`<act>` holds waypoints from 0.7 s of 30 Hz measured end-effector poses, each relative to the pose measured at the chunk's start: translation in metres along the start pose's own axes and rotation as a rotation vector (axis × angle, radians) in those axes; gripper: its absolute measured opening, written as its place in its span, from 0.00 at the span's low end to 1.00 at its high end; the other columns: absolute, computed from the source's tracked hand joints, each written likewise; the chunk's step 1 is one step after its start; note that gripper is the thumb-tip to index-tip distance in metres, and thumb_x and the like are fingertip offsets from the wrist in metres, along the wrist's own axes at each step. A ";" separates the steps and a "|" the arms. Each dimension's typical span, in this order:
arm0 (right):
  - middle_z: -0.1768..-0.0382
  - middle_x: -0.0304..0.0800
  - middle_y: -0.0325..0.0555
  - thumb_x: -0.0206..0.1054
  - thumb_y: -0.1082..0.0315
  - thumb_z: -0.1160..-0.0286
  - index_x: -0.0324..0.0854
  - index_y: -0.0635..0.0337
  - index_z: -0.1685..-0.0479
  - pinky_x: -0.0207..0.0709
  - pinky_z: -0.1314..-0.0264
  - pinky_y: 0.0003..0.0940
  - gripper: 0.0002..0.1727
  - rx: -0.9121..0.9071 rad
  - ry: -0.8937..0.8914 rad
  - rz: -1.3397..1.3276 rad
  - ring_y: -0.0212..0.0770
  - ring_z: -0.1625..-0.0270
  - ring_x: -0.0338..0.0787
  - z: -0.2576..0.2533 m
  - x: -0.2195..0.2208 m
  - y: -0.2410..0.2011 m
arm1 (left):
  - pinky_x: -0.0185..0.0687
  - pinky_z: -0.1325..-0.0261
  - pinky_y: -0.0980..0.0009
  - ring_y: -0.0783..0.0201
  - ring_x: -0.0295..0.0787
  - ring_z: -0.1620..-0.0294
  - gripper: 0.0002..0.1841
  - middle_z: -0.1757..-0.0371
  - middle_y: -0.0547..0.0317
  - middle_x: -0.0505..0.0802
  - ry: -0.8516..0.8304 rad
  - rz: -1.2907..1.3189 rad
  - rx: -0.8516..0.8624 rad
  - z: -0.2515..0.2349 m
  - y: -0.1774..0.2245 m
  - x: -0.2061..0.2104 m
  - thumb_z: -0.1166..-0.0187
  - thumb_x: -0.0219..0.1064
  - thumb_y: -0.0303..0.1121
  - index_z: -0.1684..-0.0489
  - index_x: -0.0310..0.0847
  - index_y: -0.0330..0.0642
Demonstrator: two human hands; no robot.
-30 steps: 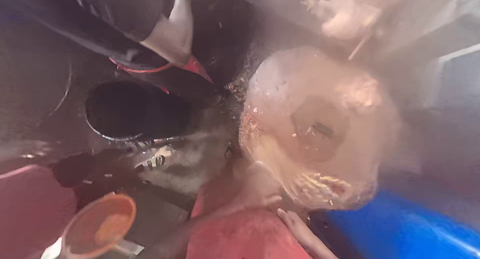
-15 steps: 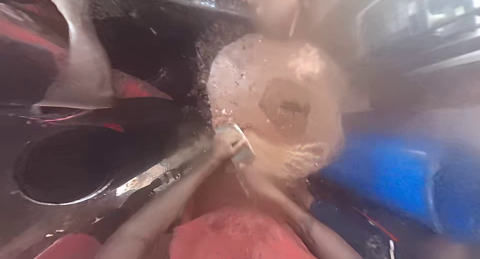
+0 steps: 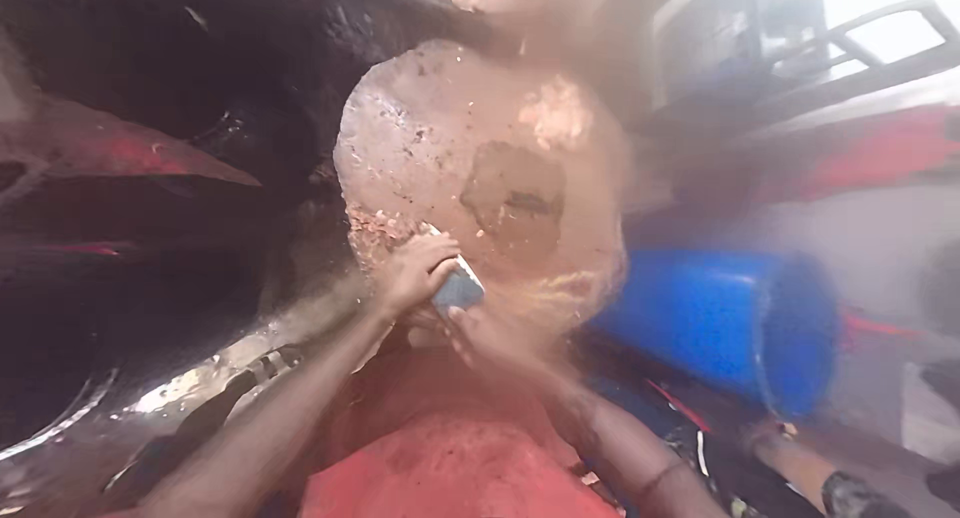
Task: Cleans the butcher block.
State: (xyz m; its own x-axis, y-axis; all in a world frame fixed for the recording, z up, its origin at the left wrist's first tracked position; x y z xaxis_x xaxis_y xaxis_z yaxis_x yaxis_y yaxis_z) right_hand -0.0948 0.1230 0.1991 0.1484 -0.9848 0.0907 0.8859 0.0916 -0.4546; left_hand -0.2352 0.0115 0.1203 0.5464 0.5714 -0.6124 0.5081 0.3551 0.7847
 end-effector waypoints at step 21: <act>0.76 0.84 0.42 0.38 0.45 0.04 0.78 0.62 0.55 0.83 0.73 0.35 0.31 -0.004 -0.131 0.631 0.37 0.79 0.84 0.052 -0.188 0.044 | 0.33 0.04 0.46 0.58 0.48 0.04 0.36 0.07 0.57 0.64 0.036 -0.287 -0.213 -0.046 0.097 0.122 0.10 0.43 0.59 0.09 0.62 0.45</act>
State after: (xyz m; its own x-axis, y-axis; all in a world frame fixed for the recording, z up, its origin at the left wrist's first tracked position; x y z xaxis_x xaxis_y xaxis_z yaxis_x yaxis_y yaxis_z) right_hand -0.0613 0.3203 0.2085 0.6933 -0.7152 -0.0883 0.6087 0.6468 -0.4595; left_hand -0.1491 0.1498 0.1262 0.3754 0.4506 -0.8100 0.4851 0.6491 0.5859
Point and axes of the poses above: each hand's wrist, its own z-axis away from the middle knuckle, its own x-axis out of the palm, y = z × x, the point moved 3 cm from there along -z, towards the middle knuckle
